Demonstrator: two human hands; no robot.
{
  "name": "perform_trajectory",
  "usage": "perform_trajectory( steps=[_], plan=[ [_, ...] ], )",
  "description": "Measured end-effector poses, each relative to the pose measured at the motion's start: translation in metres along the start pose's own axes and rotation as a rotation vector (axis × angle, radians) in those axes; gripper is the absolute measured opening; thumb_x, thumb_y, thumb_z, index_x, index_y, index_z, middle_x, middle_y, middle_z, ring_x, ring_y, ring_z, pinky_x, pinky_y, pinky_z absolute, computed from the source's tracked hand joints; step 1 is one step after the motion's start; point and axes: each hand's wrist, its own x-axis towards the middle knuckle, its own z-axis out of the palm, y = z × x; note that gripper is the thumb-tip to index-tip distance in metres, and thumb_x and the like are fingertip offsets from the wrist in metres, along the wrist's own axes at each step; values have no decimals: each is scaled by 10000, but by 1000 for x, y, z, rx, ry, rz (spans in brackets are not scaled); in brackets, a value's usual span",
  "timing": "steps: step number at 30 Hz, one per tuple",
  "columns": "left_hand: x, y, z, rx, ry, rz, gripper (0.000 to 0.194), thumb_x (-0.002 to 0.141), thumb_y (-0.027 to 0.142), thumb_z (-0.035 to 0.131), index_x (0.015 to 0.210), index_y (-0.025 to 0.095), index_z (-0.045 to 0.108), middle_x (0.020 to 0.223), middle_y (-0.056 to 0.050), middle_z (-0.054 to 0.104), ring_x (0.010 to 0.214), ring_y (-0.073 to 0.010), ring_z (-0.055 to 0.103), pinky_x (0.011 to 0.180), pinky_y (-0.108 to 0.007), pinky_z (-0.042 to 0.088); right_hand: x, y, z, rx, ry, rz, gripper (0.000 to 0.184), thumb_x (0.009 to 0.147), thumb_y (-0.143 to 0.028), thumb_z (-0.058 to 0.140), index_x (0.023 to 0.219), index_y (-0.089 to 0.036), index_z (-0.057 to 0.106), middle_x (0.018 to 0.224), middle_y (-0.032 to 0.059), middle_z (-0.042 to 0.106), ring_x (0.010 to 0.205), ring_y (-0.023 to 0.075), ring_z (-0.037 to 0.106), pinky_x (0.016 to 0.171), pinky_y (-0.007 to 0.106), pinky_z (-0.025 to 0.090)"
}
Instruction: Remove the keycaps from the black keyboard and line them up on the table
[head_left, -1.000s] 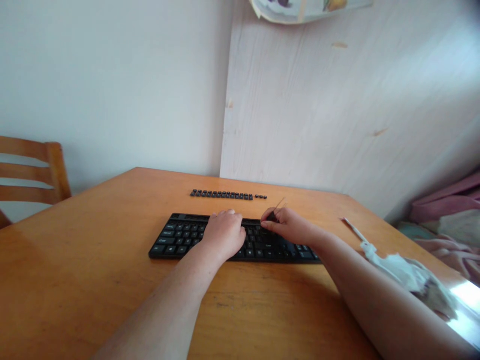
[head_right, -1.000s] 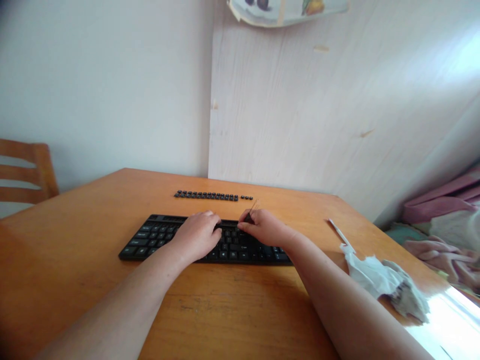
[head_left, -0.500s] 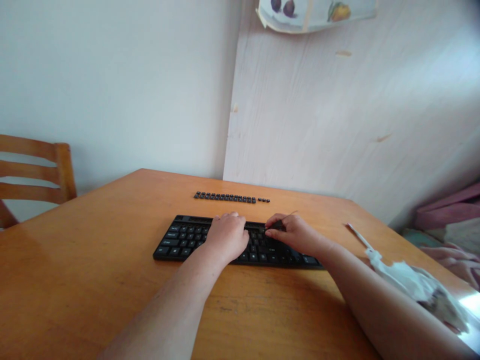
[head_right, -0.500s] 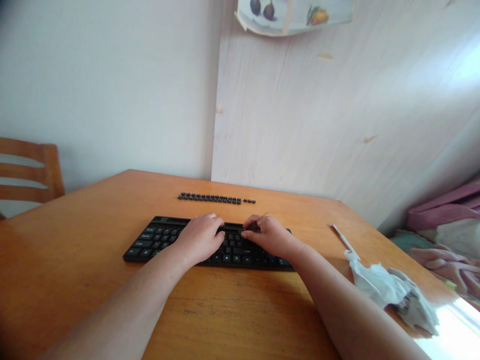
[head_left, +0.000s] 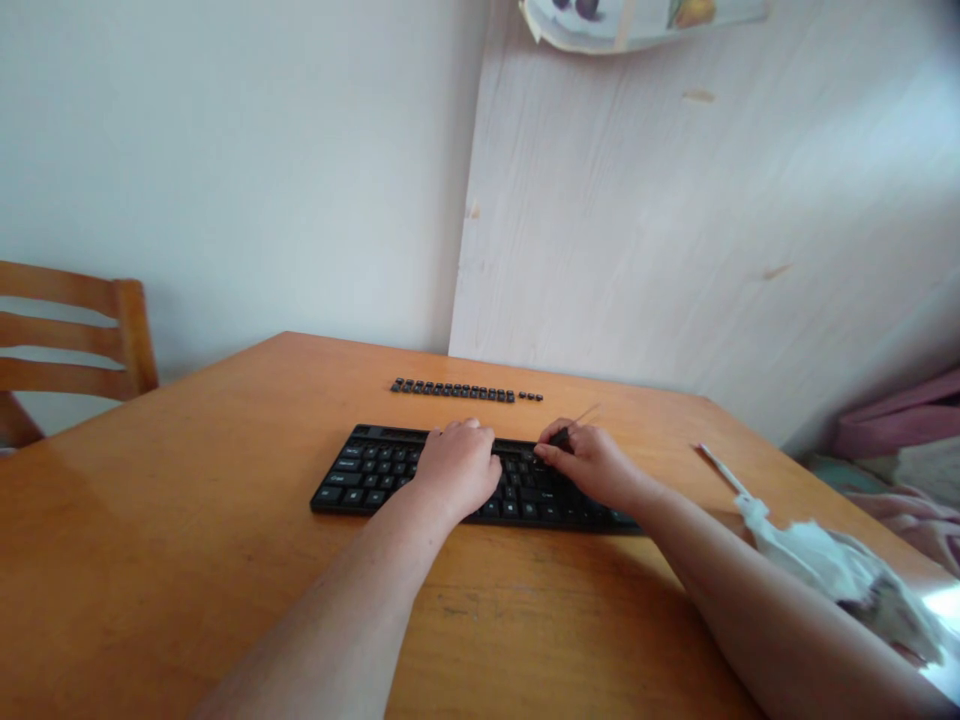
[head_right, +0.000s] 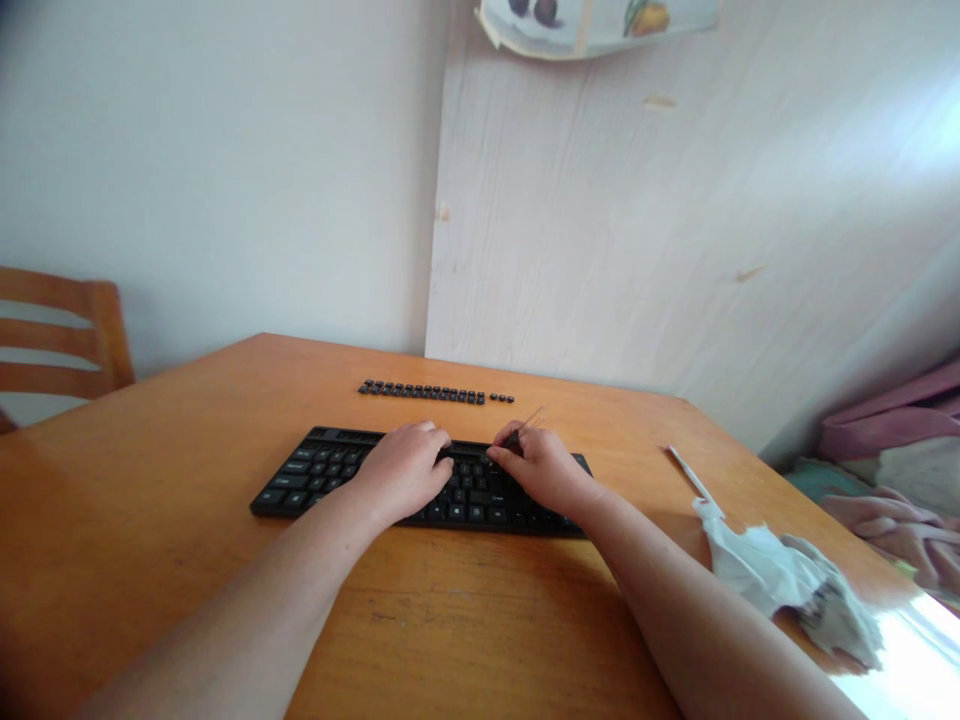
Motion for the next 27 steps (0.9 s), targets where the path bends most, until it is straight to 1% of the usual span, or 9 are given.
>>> perform_trajectory(
  steps=[5,9,11,13,16,18,20,23,27],
  plan=[
    [0,-1,2,4,14,21,218,848,291,488,936,196,663,983,-100,637,928,-243,586,847,-385,454,2,5,2,216,-30,98,273,851,-450,596,899,-183,574,722,21,644,623,145,619,585,283,512],
    [0,-2,3,7,5,25,215,851,296,486,925,194,660,982,-102,632,927,-245,585,846,-389,451,4,2,-9,324,37,122,339,837,-510,607,879,-178,552,740,38,660,653,144,631,623,293,534],
    [1,-2,3,13,-1,20,213,852,296,485,919,195,660,987,-102,632,930,-244,584,849,-387,450,4,1,-15,355,68,136,357,825,-520,621,868,-173,552,748,49,666,669,149,637,638,302,539],
    [1,-2,2,8,0,14,216,853,298,487,929,199,663,992,-100,635,934,-240,585,851,-383,450,4,1,-18,371,57,148,363,813,-519,638,859,-168,557,753,53,667,676,151,638,642,307,540],
    [1,-3,2,-21,6,18,214,849,304,502,932,204,672,971,-93,646,931,-240,593,853,-384,452,4,0,-16,382,30,148,353,816,-508,639,868,-169,557,755,46,662,664,144,631,646,309,540],
    [2,-2,1,-53,25,18,196,844,296,514,900,199,675,944,-89,657,926,-241,601,865,-389,450,4,-3,-14,379,42,130,342,824,-499,633,880,-172,552,757,38,659,668,142,630,657,308,540],
    [4,-1,2,-136,78,11,185,846,267,511,892,188,671,943,-89,670,937,-237,608,880,-381,447,4,-6,-11,371,67,89,328,832,-490,625,888,-176,550,756,31,656,683,145,632,661,304,537],
    [8,2,3,-415,143,-30,209,862,247,492,949,179,669,969,-88,696,952,-217,624,871,-342,461,3,-13,-6,337,88,4,290,854,-464,605,906,-182,562,745,24,652,691,150,630,647,293,519],
    [13,8,7,-847,88,-121,222,860,337,527,931,180,666,929,-74,715,868,-193,652,790,-306,499,-3,-26,0,214,124,-86,225,881,-415,583,915,-193,592,737,15,644,688,152,612,624,278,483]
  ],
)
